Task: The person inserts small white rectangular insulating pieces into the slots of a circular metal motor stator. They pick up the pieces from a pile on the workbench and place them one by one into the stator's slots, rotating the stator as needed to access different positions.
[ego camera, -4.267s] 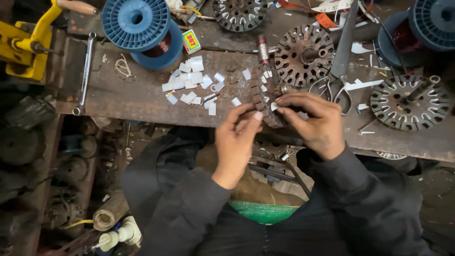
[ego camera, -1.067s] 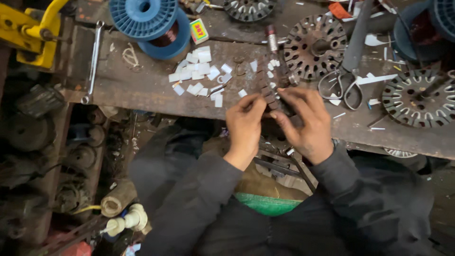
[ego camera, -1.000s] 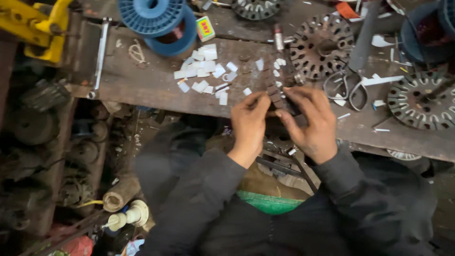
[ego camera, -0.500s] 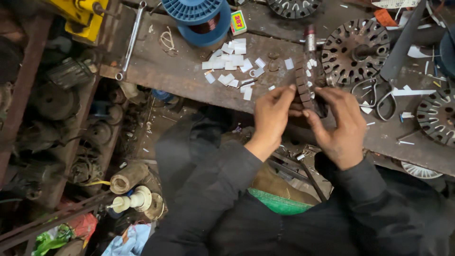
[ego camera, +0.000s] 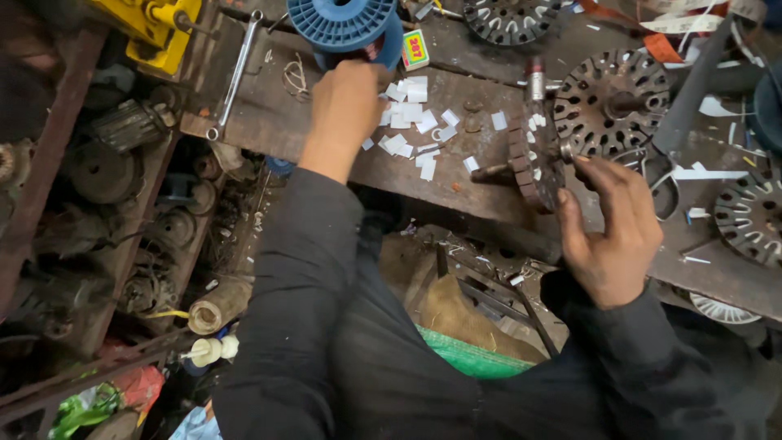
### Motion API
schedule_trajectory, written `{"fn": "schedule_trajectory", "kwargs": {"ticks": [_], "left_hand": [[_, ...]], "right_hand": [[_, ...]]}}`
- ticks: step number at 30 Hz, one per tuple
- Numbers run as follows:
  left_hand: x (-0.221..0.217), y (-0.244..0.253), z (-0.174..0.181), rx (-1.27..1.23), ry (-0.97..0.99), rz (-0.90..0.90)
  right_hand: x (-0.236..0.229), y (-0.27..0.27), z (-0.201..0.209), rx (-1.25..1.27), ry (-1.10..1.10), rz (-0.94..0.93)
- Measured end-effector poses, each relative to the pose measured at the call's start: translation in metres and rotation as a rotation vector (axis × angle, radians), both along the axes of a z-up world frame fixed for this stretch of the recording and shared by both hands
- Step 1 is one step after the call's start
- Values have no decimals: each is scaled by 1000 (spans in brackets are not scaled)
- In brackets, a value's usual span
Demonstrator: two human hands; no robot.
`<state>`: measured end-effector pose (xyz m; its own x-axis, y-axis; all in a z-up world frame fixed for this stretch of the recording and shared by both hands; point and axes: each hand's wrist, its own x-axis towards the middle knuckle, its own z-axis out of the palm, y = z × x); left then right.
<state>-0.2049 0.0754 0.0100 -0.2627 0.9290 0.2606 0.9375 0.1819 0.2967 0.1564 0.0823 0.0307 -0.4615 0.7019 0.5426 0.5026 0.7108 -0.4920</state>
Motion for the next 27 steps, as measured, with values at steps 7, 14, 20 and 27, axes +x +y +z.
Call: {"fn": "schedule_trajectory", "kwargs": {"ticks": [7,14,20,27], "left_hand": [[2,32,-46,-27,191,-41],[6,21,-32,-136,147,30],[17,5,5,-155,-139,89],[25,-6,12,-196,-380,107]], "right_hand": [[-4,0,1,3,9,35],[1,2,1,-3,-4,22],[0,0,5,-22,13,39],[-2,-2,7,-26,17,39]]}}
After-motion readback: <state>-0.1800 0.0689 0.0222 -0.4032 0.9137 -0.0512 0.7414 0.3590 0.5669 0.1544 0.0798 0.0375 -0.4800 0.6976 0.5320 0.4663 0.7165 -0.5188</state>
